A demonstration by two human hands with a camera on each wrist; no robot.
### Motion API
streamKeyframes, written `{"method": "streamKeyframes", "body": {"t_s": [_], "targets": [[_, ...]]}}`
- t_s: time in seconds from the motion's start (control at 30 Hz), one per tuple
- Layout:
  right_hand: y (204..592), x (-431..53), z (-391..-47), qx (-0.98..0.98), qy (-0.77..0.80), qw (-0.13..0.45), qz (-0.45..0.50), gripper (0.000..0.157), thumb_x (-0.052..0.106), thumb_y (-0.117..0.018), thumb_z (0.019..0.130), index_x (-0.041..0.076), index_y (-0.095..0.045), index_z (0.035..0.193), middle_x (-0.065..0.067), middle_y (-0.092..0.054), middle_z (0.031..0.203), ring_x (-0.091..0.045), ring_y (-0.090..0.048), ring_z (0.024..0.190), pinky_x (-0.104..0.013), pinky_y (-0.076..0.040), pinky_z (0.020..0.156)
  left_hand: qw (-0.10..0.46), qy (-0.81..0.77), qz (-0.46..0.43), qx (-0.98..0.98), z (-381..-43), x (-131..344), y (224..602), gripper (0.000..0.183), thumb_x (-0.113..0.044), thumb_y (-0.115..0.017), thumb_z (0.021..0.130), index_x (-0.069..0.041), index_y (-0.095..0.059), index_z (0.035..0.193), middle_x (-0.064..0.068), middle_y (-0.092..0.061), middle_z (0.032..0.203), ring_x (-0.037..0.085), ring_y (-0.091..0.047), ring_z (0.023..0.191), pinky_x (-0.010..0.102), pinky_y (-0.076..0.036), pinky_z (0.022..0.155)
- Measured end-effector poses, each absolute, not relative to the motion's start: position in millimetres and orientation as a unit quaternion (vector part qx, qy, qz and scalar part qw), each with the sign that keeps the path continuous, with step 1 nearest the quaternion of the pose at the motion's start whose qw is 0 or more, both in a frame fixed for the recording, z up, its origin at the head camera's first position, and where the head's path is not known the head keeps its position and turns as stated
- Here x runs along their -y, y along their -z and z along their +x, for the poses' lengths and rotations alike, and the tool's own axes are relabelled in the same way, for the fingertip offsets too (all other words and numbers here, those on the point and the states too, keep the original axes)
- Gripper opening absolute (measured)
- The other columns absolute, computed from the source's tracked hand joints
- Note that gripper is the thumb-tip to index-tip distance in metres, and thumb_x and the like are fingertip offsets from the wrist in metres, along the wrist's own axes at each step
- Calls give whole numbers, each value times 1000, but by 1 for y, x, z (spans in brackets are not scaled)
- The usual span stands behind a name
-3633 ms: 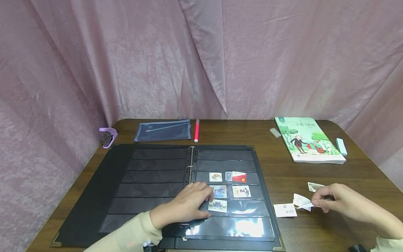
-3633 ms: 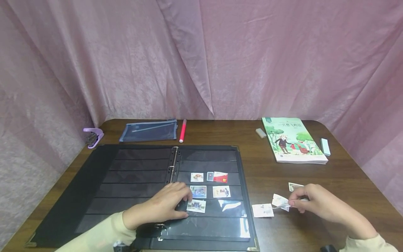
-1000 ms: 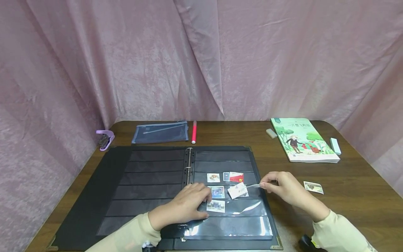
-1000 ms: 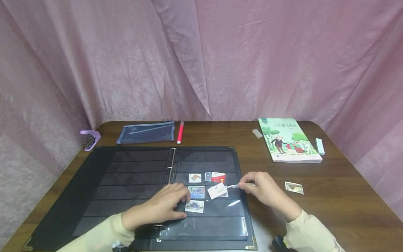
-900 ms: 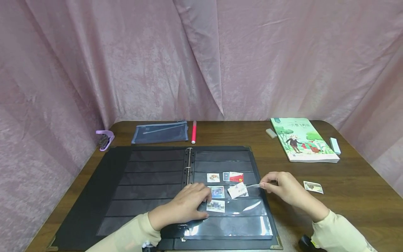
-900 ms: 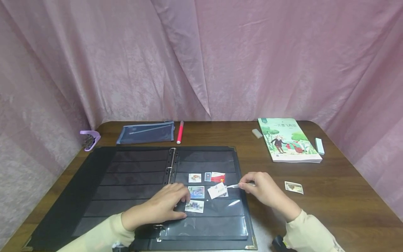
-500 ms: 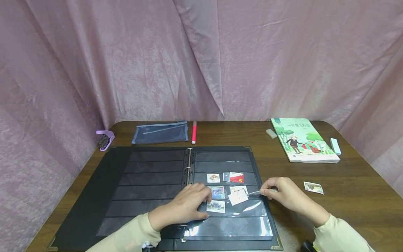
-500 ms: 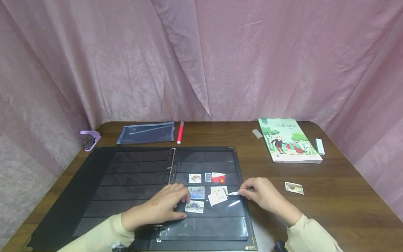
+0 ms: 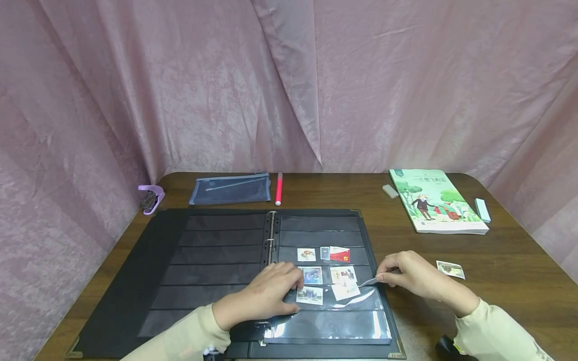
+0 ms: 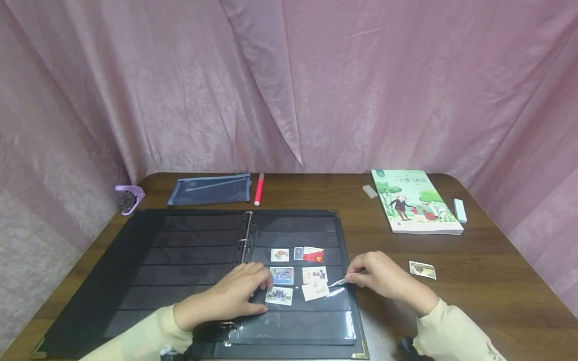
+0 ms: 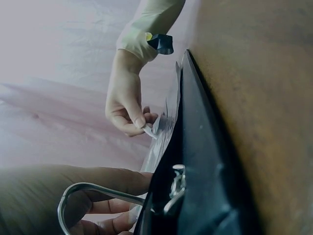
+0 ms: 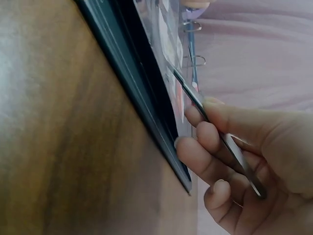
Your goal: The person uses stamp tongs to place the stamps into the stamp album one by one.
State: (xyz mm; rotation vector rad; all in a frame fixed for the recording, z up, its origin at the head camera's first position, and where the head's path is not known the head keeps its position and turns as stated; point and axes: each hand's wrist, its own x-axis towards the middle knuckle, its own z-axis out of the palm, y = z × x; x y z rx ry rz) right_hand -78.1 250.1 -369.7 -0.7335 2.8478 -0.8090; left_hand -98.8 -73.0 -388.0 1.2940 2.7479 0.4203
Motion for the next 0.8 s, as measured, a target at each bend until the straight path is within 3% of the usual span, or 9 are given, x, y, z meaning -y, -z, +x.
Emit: {"method": "streamKeyframes", "body": {"t_s": [0.23, 0.47, 0.8], "targets": [[365, -253, -88, -919, 262, 75, -286, 11, 23, -62, 83, 18, -66, 74, 13, -54, 58, 7, -45, 54, -16, -40, 53, 41, -139, 417, -897, -99, 73, 389, 34, -36, -73, 69, -22, -49, 89, -12, -44, 80, 4, -38, 78, 19, -31, 71], [353, -260, -93, -919, 262, 110, -274, 11, 23, -61, 83, 17, -66, 76, 11, -55, 55, 6, -45, 52, -17, -40, 51, 38, -135, 422, -896, -99, 73, 390, 34, -37, -73, 69, -23, -49, 90, -12, -44, 81, 4, -38, 78, 19, -32, 71], [353, -250, -99, -918, 263, 107, -277, 12, 25, -61, 84, 16, -67, 78, 13, -54, 59, 4, -44, 54, -17, -40, 51, 41, -134, 421, -896, -100, 73, 390, 34, -37, -73, 69, -23, -50, 90, -12, -44, 82, 4, -39, 78, 19, -32, 72]]}}
